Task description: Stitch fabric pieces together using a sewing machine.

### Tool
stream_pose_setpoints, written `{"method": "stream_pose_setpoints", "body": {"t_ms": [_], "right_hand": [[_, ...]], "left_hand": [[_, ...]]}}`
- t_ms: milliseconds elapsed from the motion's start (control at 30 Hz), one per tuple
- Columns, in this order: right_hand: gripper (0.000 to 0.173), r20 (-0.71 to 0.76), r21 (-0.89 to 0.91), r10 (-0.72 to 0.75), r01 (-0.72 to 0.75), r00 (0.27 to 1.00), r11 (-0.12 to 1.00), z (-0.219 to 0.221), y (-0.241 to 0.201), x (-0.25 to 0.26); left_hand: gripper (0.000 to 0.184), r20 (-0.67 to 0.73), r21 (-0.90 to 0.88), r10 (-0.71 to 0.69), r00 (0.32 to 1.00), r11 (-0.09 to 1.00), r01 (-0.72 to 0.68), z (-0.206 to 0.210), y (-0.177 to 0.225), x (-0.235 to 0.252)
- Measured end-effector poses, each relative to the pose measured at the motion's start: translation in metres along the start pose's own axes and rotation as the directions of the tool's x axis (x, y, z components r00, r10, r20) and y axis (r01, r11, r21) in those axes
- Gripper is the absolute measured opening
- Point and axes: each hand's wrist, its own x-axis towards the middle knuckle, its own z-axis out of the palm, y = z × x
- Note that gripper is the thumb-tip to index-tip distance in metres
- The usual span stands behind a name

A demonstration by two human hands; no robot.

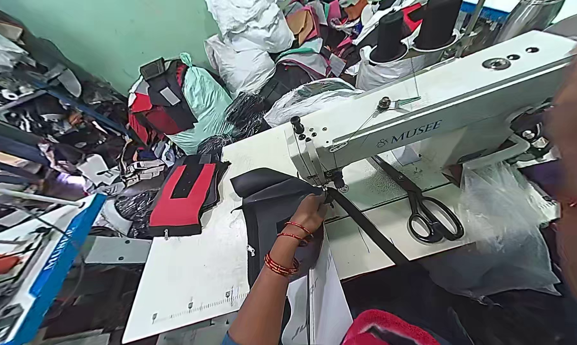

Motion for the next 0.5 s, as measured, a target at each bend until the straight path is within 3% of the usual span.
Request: {"method": "stream_pose_setpoints", "body": {"t_ms": [67,100,133,200,233,267,400,500], "right_hand": [[0.036,0.135,0.146,-0.24,0.22,0.961,0.964,0.037,-0.059,-0.068],[0.027,0.258,0.227,-0.302,0.247,0.918,0.942,0.063,-0.079,-0.098],[0.022,0.42,0.281,-0.304,0.196,0.855,0.94,0.088,-0.096,-0.122],[0.025,0.755,0.261,-0.169,-0.053,0.634,0.964,0.127,-0.122,-0.144],[0.028,0.844,0.184,-0.091,-0.126,0.529,0.975,0.143,-0.133,-0.146],[0.03,0.879,0.12,-0.03,-0.16,0.475,0.98,0.156,-0.142,-0.146],[0.026,0.866,0.023,0.069,-0.177,0.495,0.984,0.178,-0.159,-0.144],[0.029,0.888,-0.022,0.131,-0.244,0.442,0.97,0.176,-0.166,-0.145]], "left_hand": [[0.039,0.006,-0.033,0.019,1.0,0.999,-0.019,0.0,-0.006,0.0],[0.039,0.005,-0.04,0.024,1.0,0.999,-0.024,0.0,-0.005,0.0],[0.04,0.002,-0.042,0.028,1.0,0.999,-0.028,-0.001,-0.005,0.001],[0.04,-0.009,-0.037,0.03,1.0,0.999,-0.03,0.0,-0.005,-0.001],[0.04,-0.019,-0.035,0.026,0.999,0.999,-0.026,0.001,-0.004,-0.002],[0.039,-0.029,-0.032,0.015,0.999,0.999,-0.016,0.003,-0.003,-0.002],[0.041,-0.058,-0.009,-0.058,0.997,0.998,0.057,0.011,0.008,-0.005],[0.044,-0.073,0.012,-0.173,0.982,0.985,0.174,0.02,0.02,-0.005]]}}
